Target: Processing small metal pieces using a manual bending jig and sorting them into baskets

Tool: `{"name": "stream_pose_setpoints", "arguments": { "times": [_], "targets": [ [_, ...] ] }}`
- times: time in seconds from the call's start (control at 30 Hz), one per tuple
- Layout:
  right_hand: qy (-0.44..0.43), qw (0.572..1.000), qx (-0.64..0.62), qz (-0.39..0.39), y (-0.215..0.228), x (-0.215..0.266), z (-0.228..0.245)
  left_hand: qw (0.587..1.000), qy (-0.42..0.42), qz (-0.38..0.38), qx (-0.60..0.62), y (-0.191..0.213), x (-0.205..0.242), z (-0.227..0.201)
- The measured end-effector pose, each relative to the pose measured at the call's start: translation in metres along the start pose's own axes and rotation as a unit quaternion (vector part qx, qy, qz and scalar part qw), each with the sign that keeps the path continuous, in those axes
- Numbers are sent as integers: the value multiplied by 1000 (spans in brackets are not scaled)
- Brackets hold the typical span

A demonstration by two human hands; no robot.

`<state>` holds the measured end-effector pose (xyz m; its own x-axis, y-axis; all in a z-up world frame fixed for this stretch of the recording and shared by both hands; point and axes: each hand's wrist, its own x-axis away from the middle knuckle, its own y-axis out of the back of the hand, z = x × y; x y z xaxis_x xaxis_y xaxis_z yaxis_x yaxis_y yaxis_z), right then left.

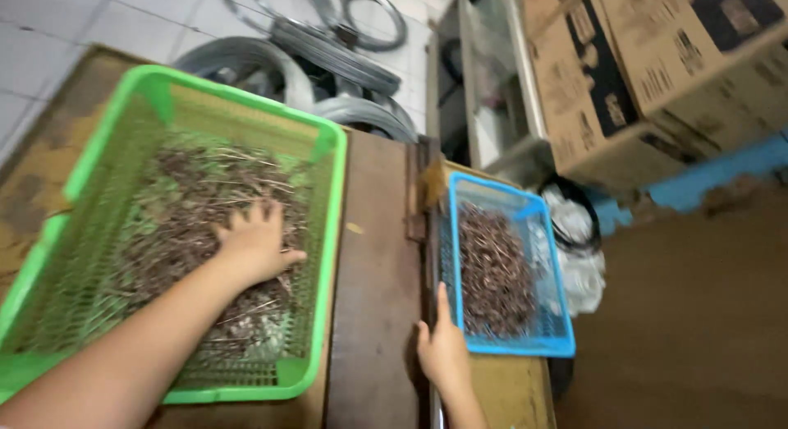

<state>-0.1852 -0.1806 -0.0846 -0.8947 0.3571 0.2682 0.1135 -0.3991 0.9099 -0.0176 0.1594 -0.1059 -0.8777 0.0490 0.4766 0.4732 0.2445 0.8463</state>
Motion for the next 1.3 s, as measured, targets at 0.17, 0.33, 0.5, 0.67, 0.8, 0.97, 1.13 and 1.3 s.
{"name": "stream_pose_setpoints", "arguments": {
  "times": [0.17, 0.33, 0.5, 0.67, 0.8, 0.97, 1.13, 1.3],
  "targets": [
    [3, 999, 34, 1, -5, -9, -4, 998, -3, 60, 1, 9, 11, -5],
    [-24, 999, 21, -2, -3, -5, 2, 996, -18, 88, 0, 9, 15, -10],
    [-13, 1000, 21, -5, 0, -2, 5, 1000, -16, 13, 8, -5, 1, -8],
    [-28, 999, 14, 7, 8, 6, 20, 999, 4, 39, 3, 0, -1, -10],
    [-17, 1000, 19, -7, 3, 4, 13, 999, 17, 32, -10, -20, -22, -10],
    [-22, 999, 28, -7, 6, 9, 19, 999, -3, 32, 0, -10, -11, -7],
    [-32, 999, 36, 1, 7, 8, 20, 1000, -23, -2, 15, -7, -7, 0],
    [-21, 1000, 20, -5, 4, 5, 14, 999, -31, -1, 4, -8, -10, 0]
  ]
}}
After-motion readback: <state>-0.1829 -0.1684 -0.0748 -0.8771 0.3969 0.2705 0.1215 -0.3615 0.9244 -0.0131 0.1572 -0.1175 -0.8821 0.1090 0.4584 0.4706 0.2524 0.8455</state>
